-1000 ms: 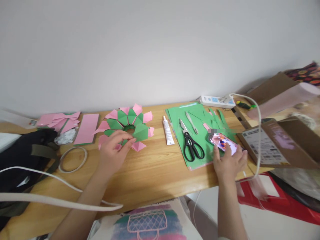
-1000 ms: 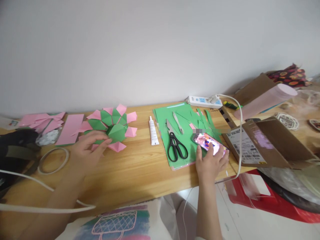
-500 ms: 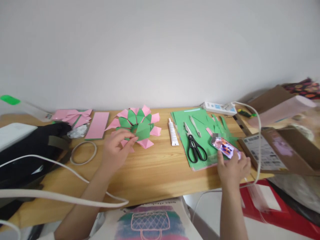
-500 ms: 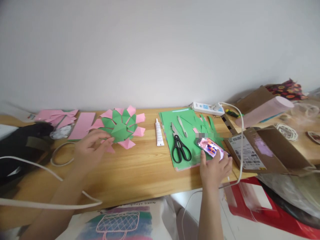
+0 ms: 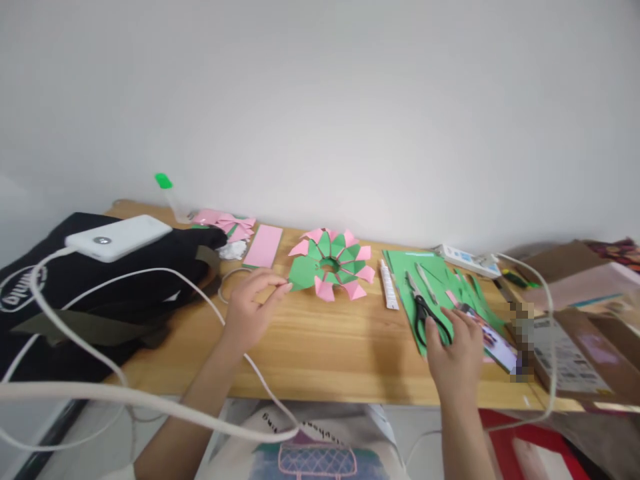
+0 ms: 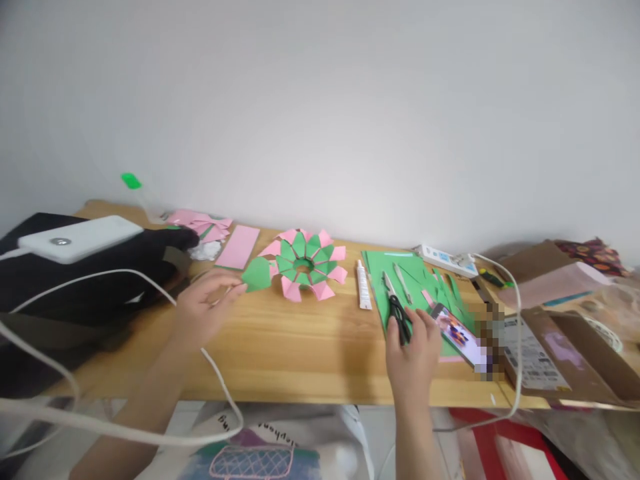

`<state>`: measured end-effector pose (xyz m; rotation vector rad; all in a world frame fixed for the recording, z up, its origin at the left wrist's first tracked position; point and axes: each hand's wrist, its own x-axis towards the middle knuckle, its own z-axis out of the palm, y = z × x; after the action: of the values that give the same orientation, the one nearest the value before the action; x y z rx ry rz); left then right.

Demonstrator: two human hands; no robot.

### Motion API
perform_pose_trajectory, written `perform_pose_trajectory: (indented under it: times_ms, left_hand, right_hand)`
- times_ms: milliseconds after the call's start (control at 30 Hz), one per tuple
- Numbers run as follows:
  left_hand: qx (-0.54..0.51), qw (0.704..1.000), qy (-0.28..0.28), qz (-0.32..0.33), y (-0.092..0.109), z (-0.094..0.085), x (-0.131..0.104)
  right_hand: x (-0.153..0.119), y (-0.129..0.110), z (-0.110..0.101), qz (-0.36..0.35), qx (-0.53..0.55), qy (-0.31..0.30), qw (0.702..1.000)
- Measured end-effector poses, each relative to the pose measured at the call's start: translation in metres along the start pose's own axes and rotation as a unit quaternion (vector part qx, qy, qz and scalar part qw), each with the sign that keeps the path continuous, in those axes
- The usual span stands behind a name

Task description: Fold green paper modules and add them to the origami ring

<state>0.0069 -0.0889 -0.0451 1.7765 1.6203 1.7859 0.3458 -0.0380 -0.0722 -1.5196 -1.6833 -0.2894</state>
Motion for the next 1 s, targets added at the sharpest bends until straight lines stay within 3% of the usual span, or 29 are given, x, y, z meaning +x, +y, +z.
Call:
perform_pose_trajectory:
  times_ms: [100,200,267,333,433,600,833,1000]
  left_hand:
    - [-0.007,1.000,0.010,-0.007,-0.007,-0.019,-0.002]
    - [-0.016,1.000,-0.004,-0.017,-0.006,-0.032,-0.001]
    - [-0.026,0.999,-0.030,-0.015,-0.001,-0.036,0.002]
    - [-0.037,0.997,-0.065,-0.005,0.005,-0.035,0.006]
    - [-0.051,0.991,-0.119,0.015,0.011,-0.025,0.009]
    - [-0.056,0.983,-0.173,0.026,0.016,0.014,0.000]
    - [0.000,0.984,-0.177,0.029,0.032,0.076,-0.011]
    - [0.082,0.981,-0.173,0.020,0.033,0.091,-0.008]
  right_hand:
    - [0.002,-0.084,0.006,0.011,0.162,-0.102,0.981]
    - [0.005,-0.158,0.012,-0.003,0.305,-0.256,0.917]
    - [0.008,-0.189,0.015,-0.004,0.373,-0.293,0.880]
    - [0.011,-0.202,0.018,-0.001,0.412,-0.284,0.866]
    - [0.013,-0.193,0.019,-0.001,0.412,-0.257,0.874]
    - [0.003,-0.142,0.009,0.034,0.392,-0.236,0.889]
    - [0.003,-0.055,-0.011,0.095,0.353,-0.165,0.916]
    - [0.011,-0.022,-0.001,0.135,0.373,-0.148,0.906]
